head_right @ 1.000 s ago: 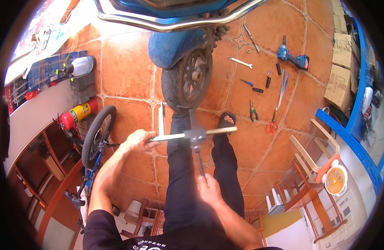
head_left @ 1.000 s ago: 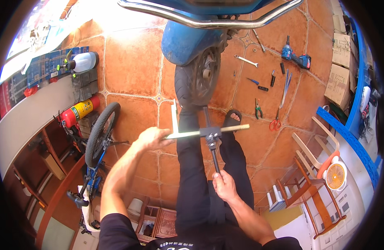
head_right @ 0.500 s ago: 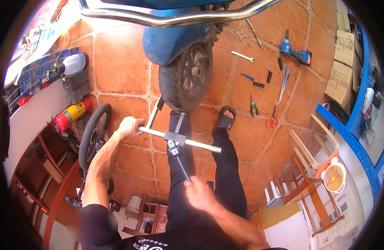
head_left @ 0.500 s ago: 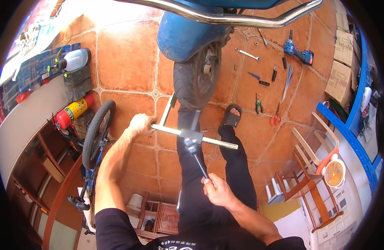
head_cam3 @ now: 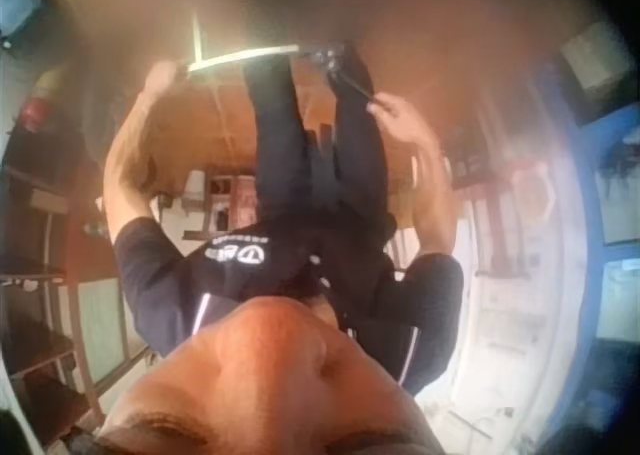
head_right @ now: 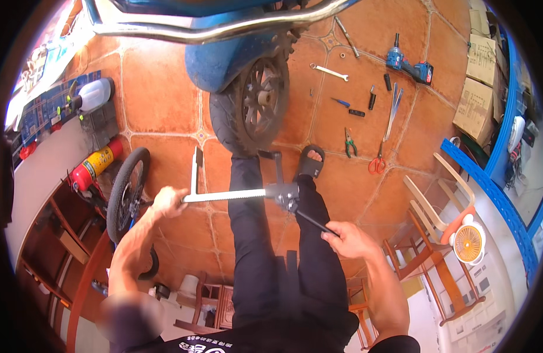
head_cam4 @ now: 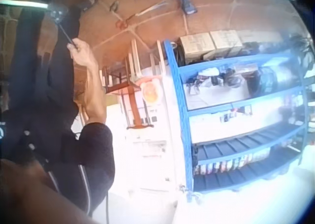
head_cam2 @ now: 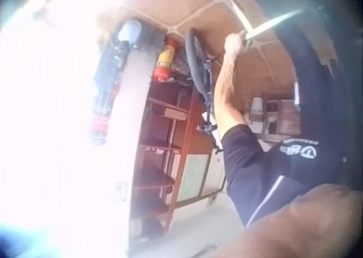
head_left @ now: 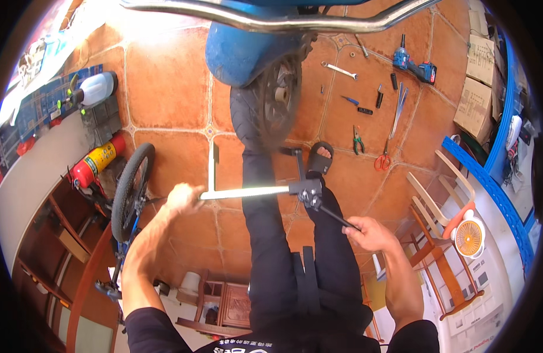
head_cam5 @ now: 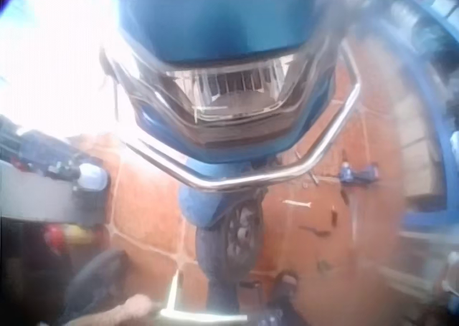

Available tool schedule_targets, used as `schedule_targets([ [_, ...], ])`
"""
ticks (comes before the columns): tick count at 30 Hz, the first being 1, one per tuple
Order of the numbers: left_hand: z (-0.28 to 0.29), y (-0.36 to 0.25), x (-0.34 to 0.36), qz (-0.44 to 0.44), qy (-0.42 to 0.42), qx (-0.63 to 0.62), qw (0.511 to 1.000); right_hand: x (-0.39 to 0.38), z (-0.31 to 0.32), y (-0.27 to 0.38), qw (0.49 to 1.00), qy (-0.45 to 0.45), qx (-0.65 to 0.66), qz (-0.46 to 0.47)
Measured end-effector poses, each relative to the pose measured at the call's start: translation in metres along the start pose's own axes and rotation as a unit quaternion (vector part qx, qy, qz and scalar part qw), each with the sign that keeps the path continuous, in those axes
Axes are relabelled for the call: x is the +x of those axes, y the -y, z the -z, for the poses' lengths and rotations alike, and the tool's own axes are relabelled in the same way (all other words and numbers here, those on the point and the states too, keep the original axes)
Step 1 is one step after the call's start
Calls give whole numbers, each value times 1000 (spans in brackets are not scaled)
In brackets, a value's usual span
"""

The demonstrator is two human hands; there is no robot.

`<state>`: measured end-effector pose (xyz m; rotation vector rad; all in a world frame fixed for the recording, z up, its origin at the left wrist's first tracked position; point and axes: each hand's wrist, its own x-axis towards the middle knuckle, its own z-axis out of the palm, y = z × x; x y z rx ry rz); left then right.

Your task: The person removes a tire from a scooter wheel using a tire changing tool, then installs a new tire onto the rim using tire levers and a rubber mallet. The person works in a workshop with tiled flooring and various tools visible.

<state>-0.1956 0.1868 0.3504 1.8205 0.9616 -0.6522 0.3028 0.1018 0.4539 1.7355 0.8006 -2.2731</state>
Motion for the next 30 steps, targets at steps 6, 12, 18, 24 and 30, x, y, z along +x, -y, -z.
schedule_targets([
  [6,-8,1,42,5,-67,-4,998,11,-41,3,992,-100,72,25],
  [12,10,1,104,84,0,26,996,25,-99,-1,980,-177,78,53],
  [18,6,-39,125,33,-38,6,999,70,-177,28,907,-313,274,65],
  [24,0,-66,107,55,-54,-23,997,55,-185,7,911,-283,282,106],
  [30,-2,-92,101,71,-58,-1,996,90,-212,42,834,-356,403,126],
])
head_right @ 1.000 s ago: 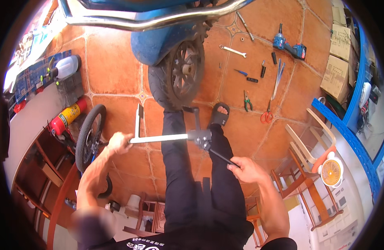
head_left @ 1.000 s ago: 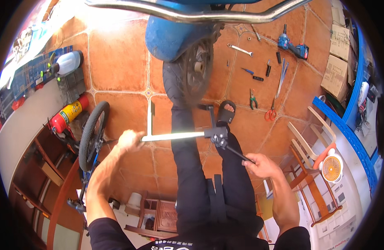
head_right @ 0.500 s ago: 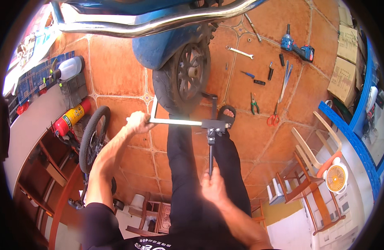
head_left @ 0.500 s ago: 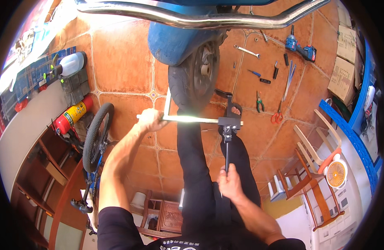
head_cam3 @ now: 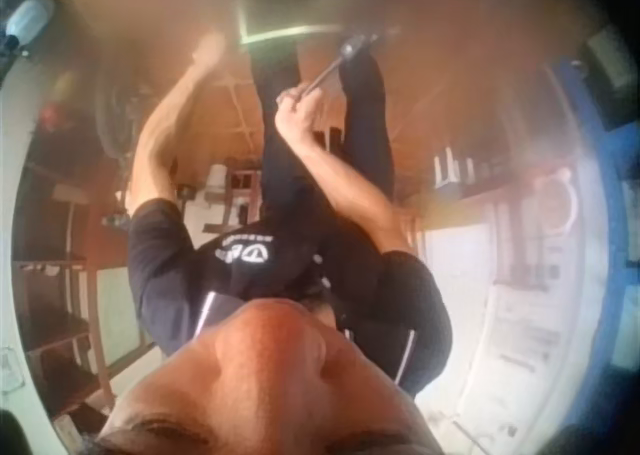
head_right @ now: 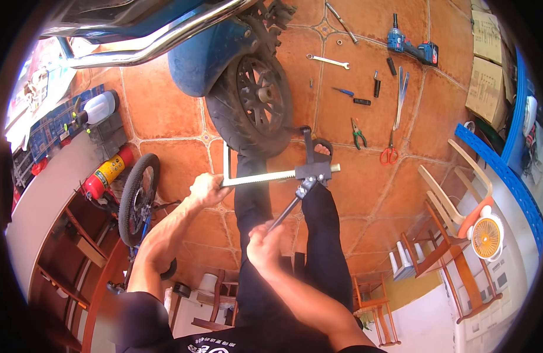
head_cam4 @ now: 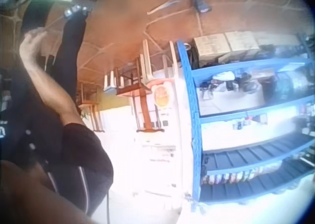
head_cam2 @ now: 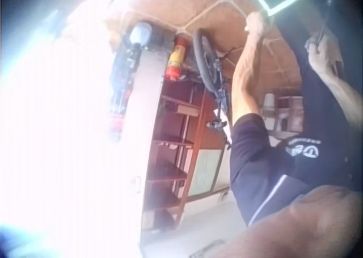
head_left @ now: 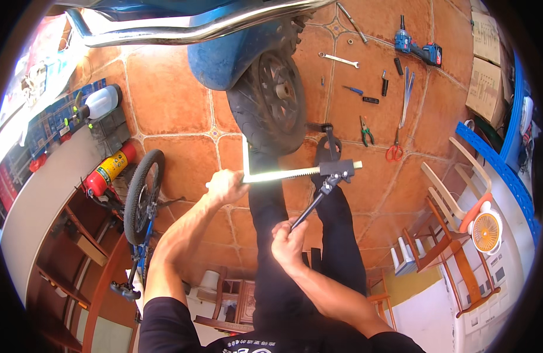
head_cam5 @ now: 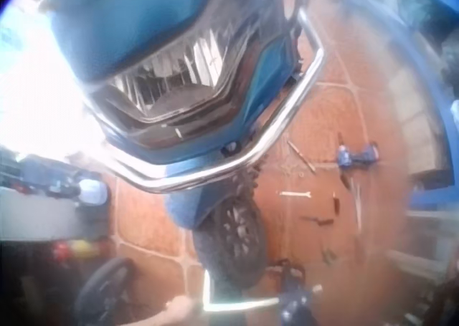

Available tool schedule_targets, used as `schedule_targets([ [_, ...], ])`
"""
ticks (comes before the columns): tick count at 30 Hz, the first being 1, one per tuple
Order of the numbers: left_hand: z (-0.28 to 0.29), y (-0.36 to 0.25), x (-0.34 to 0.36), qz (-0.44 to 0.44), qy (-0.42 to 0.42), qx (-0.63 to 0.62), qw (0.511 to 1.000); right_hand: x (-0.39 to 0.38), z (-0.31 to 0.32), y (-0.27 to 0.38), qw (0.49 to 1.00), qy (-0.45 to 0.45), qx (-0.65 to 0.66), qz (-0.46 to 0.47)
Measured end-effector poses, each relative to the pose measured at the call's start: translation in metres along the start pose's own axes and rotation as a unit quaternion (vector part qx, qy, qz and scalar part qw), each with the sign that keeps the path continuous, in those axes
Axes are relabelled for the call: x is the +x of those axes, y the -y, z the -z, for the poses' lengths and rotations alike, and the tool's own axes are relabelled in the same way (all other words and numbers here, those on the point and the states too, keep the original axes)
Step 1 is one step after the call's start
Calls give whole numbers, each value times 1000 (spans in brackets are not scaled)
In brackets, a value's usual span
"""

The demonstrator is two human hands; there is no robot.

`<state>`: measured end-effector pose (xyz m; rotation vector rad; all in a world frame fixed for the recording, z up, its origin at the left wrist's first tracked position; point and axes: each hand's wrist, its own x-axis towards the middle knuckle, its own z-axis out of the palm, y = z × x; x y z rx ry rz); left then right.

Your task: The person removes a tire from a scooter wheel using a tire changing tool, then installs a new tire onto the rim using tire levers and a rubber mallet. The person works in a workshop with tiled flooring and various tools visible.

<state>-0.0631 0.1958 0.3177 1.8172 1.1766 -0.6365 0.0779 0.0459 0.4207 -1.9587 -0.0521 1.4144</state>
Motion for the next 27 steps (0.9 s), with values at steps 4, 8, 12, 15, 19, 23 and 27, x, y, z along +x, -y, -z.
schedule_targets([
  [4,-6,22,-3,44,-31,-24,998,30,109,57,941,213,-263,-7],
  [8,3,25,-6,-6,-50,-20,999,77,179,119,882,372,-276,-93],
  [12,-14,3,7,31,-37,-38,998,31,91,-10,941,105,-315,68],
  [15,-16,6,-6,70,-35,-82,994,24,58,31,963,146,-225,10],
  [19,-34,8,-9,84,-72,-118,987,62,129,104,886,269,-374,-56],
  [23,-42,-18,1,92,-150,-207,962,67,118,108,881,235,-411,22],
  [27,-62,-51,21,93,-266,-343,896,79,87,121,868,176,-445,134],
])
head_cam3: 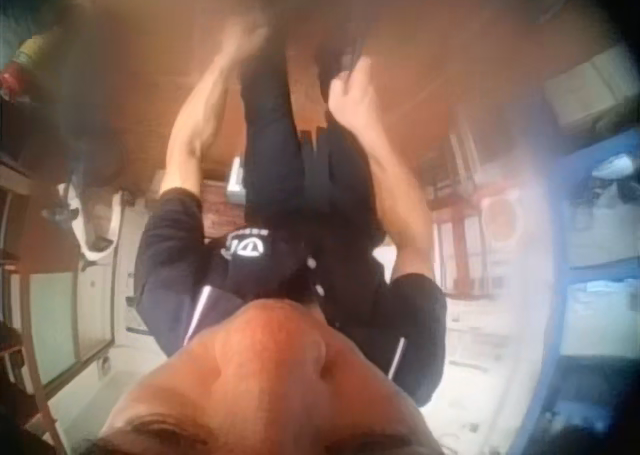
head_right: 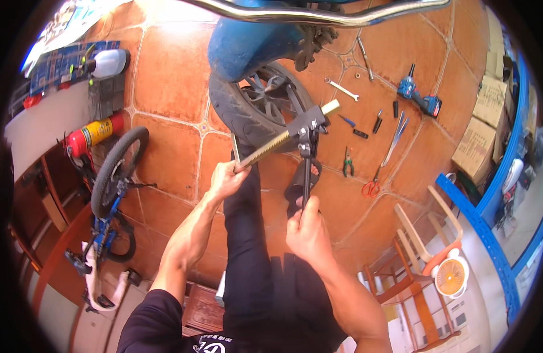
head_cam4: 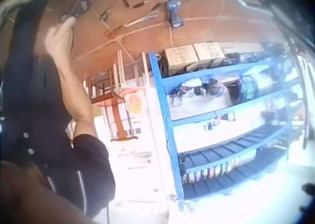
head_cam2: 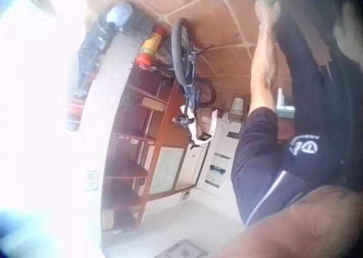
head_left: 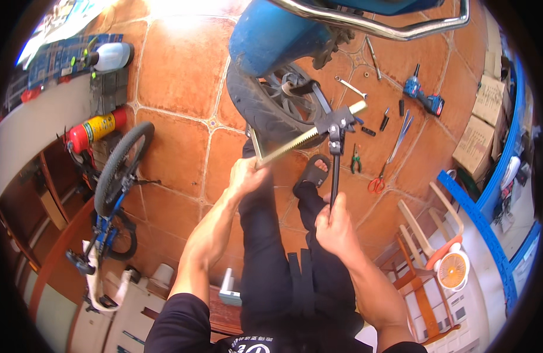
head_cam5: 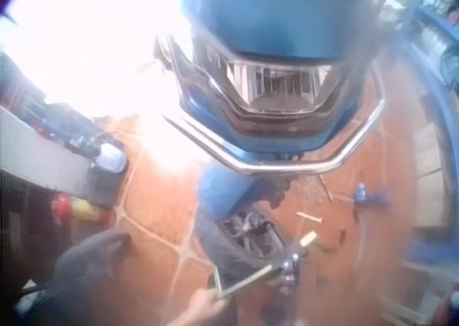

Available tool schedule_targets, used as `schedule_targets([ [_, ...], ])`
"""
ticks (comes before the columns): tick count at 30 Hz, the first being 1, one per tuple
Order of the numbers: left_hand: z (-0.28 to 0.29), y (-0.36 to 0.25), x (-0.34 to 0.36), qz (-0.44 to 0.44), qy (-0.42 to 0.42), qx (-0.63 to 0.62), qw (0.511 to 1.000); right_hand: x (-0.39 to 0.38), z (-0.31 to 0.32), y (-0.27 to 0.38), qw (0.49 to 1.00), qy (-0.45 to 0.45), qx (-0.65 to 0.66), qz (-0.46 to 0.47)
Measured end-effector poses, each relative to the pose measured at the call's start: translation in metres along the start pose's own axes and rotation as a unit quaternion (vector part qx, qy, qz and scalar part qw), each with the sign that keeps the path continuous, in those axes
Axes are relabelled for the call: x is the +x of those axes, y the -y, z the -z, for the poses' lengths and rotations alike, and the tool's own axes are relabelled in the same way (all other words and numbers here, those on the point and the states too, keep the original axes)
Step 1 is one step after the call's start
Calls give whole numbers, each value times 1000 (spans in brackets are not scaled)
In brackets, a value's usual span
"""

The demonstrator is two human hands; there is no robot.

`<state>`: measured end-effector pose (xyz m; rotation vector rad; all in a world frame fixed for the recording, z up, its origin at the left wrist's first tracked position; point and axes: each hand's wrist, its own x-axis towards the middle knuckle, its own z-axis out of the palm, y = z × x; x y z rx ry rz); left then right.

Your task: The person removes a tire from a scooter wheel using a tire changing tool, then installs a new tire onto the rim using tire levers and a rubber mallet. The person works in a workshop with tiled flooring and various tools visible.

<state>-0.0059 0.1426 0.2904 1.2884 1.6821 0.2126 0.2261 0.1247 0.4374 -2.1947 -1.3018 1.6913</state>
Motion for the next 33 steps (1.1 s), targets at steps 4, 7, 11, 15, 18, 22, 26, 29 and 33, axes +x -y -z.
schedule_targets([
  [4,14,5,1,22,-2,14,1000,11,70,31,987,103,-112,41],
  [7,21,8,-4,9,31,11,999,6,55,39,988,124,-44,-77],
  [11,16,-17,1,9,113,-20,993,-6,-68,8,984,-88,158,1],
  [15,26,2,-9,17,121,-88,989,-20,38,57,994,104,-13,-39],
  [18,26,6,-9,15,132,-131,983,-15,61,91,988,112,-43,-100],
  [22,-4,28,-7,-47,172,-139,974,-19,-104,26,987,-152,51,1],
  [26,5,38,-10,-46,202,-164,964,-29,-58,66,997,-10,61,-53],
  [29,9,38,-11,-50,193,-176,964,-30,32,111,977,108,-69,-169],
  [33,2,26,3,-96,190,-141,967,-38,-95,35,990,-133,-36,-17],
])
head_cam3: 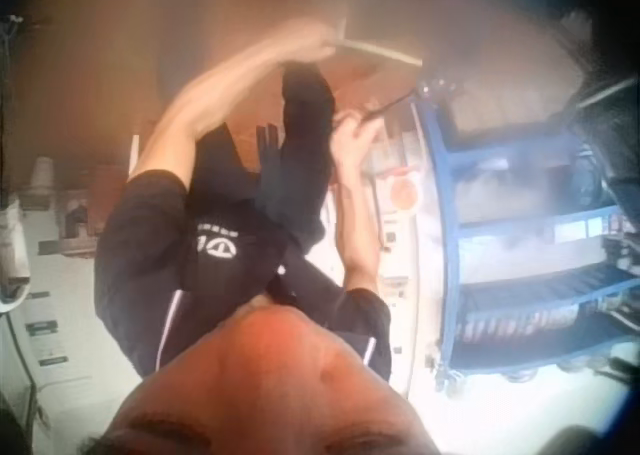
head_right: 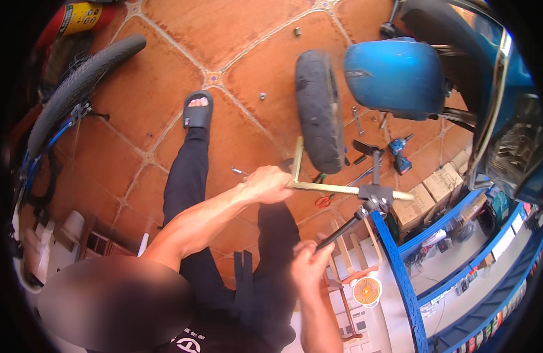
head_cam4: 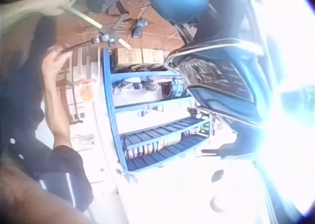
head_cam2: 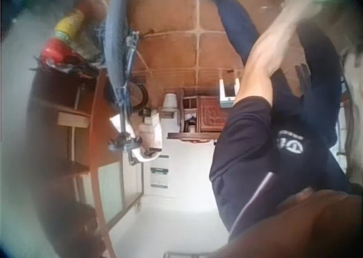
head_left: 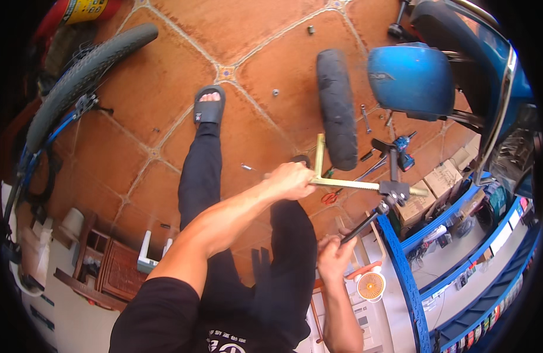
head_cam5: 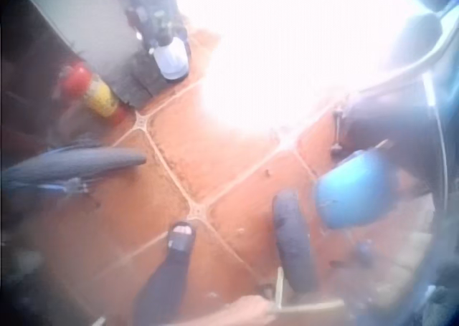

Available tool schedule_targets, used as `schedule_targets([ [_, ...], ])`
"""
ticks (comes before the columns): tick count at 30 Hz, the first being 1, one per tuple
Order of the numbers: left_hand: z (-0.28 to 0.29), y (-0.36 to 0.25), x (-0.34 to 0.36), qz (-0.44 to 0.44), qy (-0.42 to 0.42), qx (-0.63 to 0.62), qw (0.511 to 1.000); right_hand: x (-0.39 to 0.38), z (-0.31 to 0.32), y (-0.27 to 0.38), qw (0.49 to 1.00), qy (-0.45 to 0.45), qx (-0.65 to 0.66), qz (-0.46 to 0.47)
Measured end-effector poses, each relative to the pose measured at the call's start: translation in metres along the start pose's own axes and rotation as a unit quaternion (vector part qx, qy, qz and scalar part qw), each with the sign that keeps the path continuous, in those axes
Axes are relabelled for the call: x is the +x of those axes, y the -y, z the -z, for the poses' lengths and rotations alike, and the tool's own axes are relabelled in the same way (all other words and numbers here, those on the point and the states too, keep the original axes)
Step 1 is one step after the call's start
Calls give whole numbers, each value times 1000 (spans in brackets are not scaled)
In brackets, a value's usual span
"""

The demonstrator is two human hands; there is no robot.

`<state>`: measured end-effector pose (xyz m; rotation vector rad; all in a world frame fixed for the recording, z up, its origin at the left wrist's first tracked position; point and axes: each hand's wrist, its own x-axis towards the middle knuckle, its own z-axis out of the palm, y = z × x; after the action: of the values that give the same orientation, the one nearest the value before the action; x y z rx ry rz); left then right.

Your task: The person removes a tire from a scooter wheel using a tire changing tool, then installs a new tire onto the rim using tire levers and a rubber mallet. The person works in a workshop with tiled flooring and various tools visible.

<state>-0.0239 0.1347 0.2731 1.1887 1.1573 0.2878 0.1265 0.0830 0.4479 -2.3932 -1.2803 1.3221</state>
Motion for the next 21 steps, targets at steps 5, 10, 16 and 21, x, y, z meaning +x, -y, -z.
schedule_targets([
  [5,12,-8,0,-5,-23,-25,999,15,113,71,976,170,-45,-130],
  [10,13,-18,19,-13,2,0,1000,17,33,13,997,17,3,-75],
  [16,11,0,10,21,7,-35,999,40,134,61,969,234,-15,-72],
  [21,0,-15,20,-28,-11,-20,999,11,9,20,992,-62,107,-10],
])
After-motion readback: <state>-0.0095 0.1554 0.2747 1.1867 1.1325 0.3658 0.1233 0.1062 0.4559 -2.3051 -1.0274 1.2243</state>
